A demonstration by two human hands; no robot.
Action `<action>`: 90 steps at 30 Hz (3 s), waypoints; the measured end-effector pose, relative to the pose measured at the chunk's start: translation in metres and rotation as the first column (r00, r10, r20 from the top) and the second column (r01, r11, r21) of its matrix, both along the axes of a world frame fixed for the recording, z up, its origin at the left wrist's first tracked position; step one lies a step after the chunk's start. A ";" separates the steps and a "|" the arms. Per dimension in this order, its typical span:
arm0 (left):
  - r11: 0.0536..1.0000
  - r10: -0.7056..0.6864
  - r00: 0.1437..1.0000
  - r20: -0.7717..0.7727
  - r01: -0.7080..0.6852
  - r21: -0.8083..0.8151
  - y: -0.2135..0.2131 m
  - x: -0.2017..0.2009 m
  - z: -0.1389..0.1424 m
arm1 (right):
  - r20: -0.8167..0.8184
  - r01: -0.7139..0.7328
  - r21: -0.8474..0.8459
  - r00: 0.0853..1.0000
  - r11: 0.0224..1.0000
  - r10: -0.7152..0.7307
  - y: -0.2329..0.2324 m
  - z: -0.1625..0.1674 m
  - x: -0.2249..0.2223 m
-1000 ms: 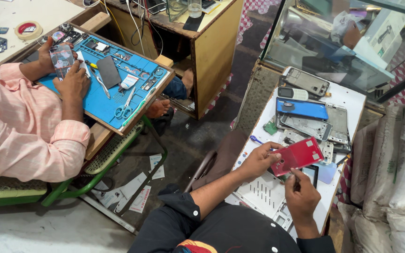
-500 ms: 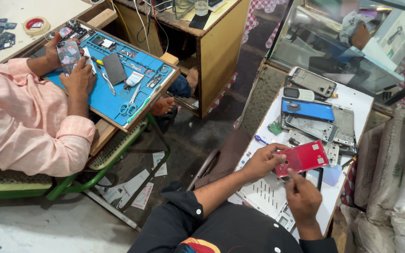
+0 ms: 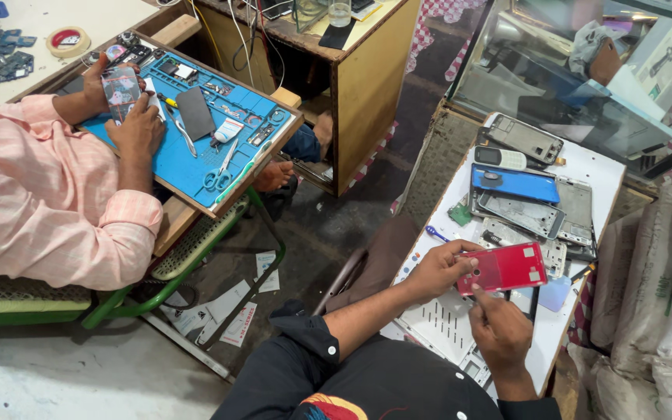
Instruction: The person holds a red phone back cover and applies a protective film to it, peeling the film liner and pressing the film onto the cover, turning the cover over to smooth and align the film on different sides. They continue pressing and adjusting the film edges on the cover throughout the clip.
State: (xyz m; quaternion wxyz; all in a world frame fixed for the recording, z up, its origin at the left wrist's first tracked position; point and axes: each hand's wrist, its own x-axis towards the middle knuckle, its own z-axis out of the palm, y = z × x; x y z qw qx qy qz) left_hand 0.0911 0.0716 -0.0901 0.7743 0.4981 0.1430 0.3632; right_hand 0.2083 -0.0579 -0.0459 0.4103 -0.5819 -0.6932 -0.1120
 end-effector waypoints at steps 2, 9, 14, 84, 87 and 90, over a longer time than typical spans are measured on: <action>1.000 0.005 1.000 0.017 -0.005 0.000 0.001 0.002 -0.001 | -0.032 0.052 0.033 0.998 0.998 -0.051 0.000 0.001 0.000; 1.000 0.004 1.000 0.022 -0.004 0.006 0.002 0.004 -0.010 | 0.028 -0.074 -0.024 0.997 0.997 0.074 0.002 0.005 -0.003; 1.000 0.020 0.999 0.031 -0.020 0.013 0.002 0.007 -0.007 | -0.049 0.054 0.035 0.997 0.998 -0.052 0.002 0.009 -0.005; 1.000 0.012 0.999 0.035 -0.013 0.027 0.000 0.001 0.002 | -0.252 0.097 -0.029 0.963 0.995 -0.101 -0.003 -0.005 0.002; 1.000 0.020 1.000 0.018 -0.020 0.019 0.000 0.002 0.001 | -0.350 0.074 -0.045 0.933 0.996 -0.086 -0.003 -0.007 0.002; 0.999 0.046 0.999 0.009 -0.046 0.029 -0.001 0.004 0.000 | -0.454 0.085 -0.032 0.886 0.996 -0.090 -0.004 -0.011 0.002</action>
